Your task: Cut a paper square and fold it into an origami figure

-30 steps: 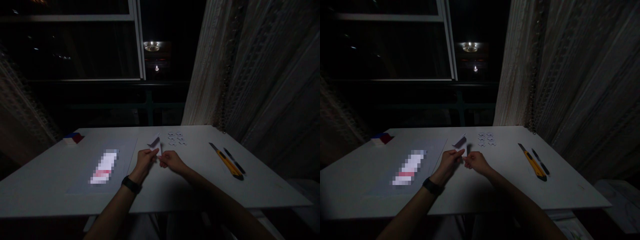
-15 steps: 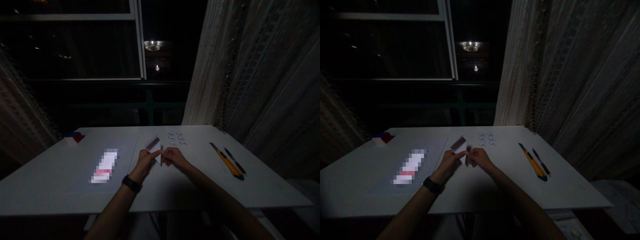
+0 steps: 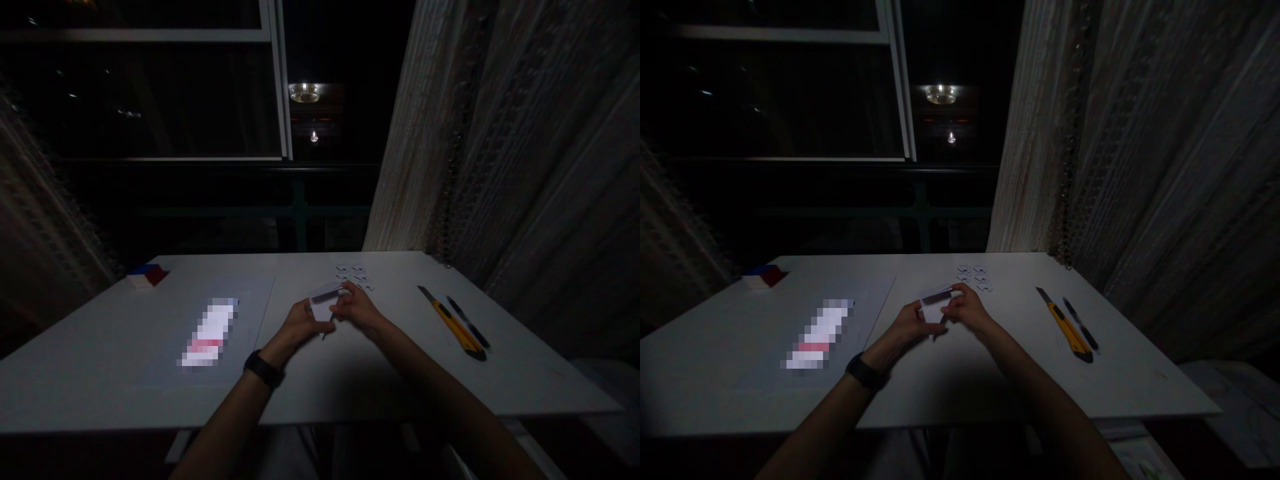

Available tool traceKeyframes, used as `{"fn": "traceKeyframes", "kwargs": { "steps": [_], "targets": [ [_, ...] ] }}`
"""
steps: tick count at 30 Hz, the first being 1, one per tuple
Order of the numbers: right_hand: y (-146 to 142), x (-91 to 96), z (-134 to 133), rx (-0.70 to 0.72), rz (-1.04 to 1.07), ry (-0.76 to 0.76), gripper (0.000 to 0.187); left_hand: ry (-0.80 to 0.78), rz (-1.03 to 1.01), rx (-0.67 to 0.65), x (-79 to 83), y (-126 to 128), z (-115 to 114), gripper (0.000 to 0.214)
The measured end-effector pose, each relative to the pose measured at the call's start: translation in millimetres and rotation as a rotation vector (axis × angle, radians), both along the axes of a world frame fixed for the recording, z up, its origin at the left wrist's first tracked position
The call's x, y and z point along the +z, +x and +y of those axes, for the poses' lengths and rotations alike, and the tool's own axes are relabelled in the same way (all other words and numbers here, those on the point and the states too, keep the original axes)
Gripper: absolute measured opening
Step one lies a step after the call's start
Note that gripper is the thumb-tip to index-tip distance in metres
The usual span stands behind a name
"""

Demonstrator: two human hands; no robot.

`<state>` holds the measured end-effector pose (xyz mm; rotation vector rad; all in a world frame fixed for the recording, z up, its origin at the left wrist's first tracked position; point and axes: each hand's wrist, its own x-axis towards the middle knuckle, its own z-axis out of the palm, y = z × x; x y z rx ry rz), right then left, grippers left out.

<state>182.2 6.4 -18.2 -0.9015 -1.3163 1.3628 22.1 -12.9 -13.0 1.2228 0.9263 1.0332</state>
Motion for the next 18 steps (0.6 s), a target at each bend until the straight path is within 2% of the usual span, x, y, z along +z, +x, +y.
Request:
{"fn": "traceKeyframes", "kwargs": {
  "steps": [3,7,10,14,18],
  "targets": [
    [1.7,4.6,-1.5,-0.023,-0.019,0.003,0.061,-0.039,0.016,0.012,0.2,0.4,-0.4,0.058],
    [3.8,8.9,-4.3,0.088,-0.056,-0.011,0.073,-0.043,0.003,-0.012,2.2,1.4,-1.5,0.052],
    [4.9,7.0,-3.3,0.119,-0.076,0.003,0.078,-0.033,0.041,-0.024,2.3,1.1,-2.2,0.042],
    [7.0,2.8,0.7,0.130,-0.098,-0.025,0.076,-0.043,0.109,-0.045,0.4,-1.5,-2.2,0.026],
    [10.4,2.7,2.3,0.155,-0.064,-0.030,0.073,-0.023,0.151,-0.081,-1.7,-3.9,-0.4,0.024]
  ]
}}
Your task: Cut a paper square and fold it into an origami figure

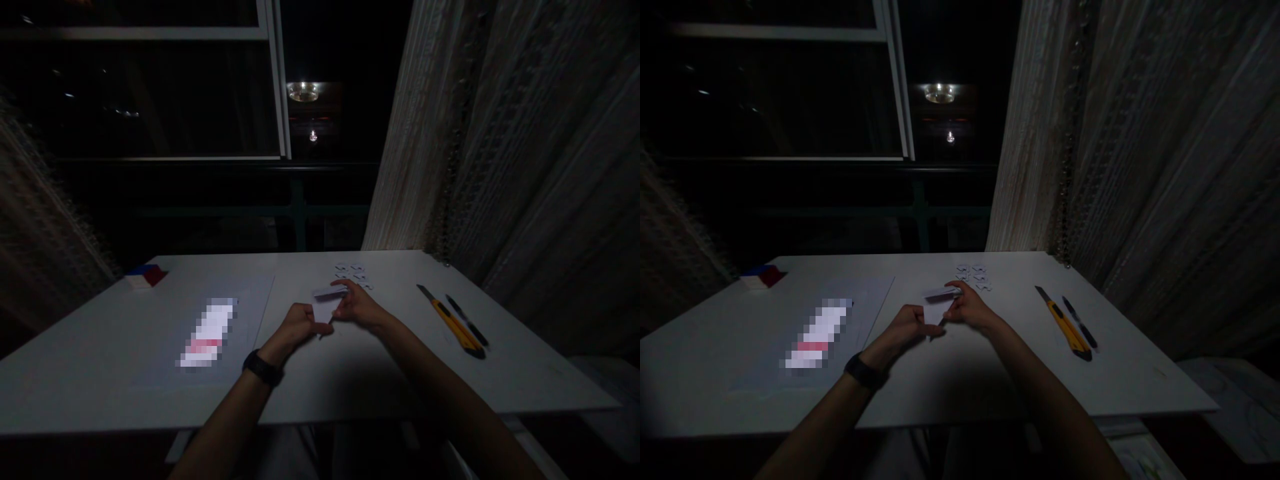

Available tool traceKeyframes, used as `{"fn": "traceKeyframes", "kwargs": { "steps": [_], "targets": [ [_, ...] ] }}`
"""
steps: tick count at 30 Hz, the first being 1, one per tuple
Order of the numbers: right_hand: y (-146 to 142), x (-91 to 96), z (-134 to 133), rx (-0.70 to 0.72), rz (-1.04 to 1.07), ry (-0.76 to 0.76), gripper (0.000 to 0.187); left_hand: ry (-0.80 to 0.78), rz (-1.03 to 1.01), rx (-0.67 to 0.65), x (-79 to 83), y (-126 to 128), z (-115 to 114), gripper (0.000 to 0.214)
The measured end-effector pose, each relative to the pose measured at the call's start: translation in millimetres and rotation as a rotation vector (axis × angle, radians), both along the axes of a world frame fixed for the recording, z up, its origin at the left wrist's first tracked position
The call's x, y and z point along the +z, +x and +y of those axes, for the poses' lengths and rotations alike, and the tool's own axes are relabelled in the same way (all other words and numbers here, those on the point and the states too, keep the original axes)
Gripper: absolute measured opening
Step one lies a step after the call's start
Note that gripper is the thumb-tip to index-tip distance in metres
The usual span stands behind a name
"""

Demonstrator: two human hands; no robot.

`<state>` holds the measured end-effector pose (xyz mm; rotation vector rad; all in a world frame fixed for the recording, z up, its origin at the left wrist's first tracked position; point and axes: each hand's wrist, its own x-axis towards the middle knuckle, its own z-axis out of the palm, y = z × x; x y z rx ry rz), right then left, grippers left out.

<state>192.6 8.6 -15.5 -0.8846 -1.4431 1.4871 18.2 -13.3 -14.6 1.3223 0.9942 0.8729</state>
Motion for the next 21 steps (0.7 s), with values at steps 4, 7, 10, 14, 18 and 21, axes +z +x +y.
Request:
{"fn": "traceKeyframes", "kwargs": {
  "steps": [4,7,10,14,18,21],
  "targets": [
    [2,1.6,0,-0.022,-0.016,-0.007,0.073,0.001,0.044,0.000,-2.0,-1,3,0.030],
    [5,2.1,2,-0.038,0.009,0.007,0.070,-0.004,0.047,-0.004,-3.7,-2,3,0.031],
    [9,1.8,4,-0.064,0.031,0.041,0.063,-0.002,0.035,-0.016,-4.7,-3,3,0.031],
    [12,0.8,6,-0.091,0.010,0.078,0.062,0.017,0.071,-0.002,-4.3,-3,3,0.029],
    [12,5.0,6,-0.162,-0.010,0.111,0.063,0.007,0.048,-0.015,-4.6,-4,3,0.030],
    [17,13.1,6,-0.279,0.005,0.129,0.062,0.007,0.025,-0.025,-5.9,-5,3,0.027]
  ]
}}
